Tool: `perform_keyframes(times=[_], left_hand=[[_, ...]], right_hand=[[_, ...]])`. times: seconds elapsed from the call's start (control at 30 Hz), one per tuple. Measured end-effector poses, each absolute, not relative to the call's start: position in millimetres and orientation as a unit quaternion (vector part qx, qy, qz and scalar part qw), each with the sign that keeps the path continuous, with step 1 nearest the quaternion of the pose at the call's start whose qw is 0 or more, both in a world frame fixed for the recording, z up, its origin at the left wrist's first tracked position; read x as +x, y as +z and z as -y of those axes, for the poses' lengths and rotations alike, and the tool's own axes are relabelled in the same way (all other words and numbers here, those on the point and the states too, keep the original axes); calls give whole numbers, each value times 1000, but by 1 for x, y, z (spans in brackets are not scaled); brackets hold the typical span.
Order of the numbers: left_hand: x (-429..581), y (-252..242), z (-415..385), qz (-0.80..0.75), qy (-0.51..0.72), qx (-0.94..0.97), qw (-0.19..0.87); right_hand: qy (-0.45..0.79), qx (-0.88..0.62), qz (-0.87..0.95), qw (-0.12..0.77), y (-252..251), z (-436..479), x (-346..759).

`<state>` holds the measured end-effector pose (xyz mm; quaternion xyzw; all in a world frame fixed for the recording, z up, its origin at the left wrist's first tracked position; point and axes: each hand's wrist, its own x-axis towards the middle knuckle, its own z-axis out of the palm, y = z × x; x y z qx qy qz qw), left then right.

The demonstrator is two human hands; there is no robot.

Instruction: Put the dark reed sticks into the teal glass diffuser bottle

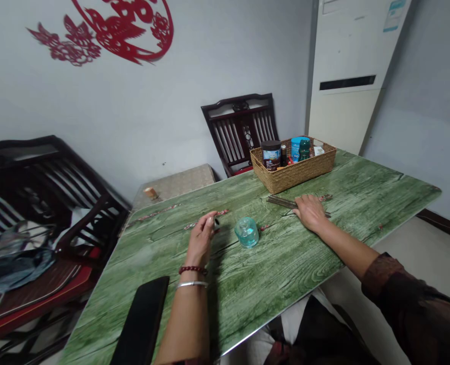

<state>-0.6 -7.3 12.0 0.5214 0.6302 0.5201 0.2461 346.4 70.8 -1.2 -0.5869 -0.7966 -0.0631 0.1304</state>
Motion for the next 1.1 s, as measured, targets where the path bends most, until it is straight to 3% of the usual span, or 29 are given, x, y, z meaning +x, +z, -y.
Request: perform_keyframes(times=[0.07,0.13,0.23,0.33,0.57,1.1], left_hand=[[20,16,6,-518,647,434,353],[36,16,4,-446,697,393,400],[47,11,2,-403,733,379,396],[42,4,1,-401,747,376,375],[27,-8,1,-448,727,444,271],[36,-6,9,-504,613,561,236]], right_hand=[[8,-515,838,182,5,-63,332],[118,-421,870,226,5,-54,310],[275,-337,869,235,-4,-45,266],[350,-356,831,247,-17,-43,222],[369,-367,794,314,-29,-49,168],[368,-318,810,329,-28,-54,173]])
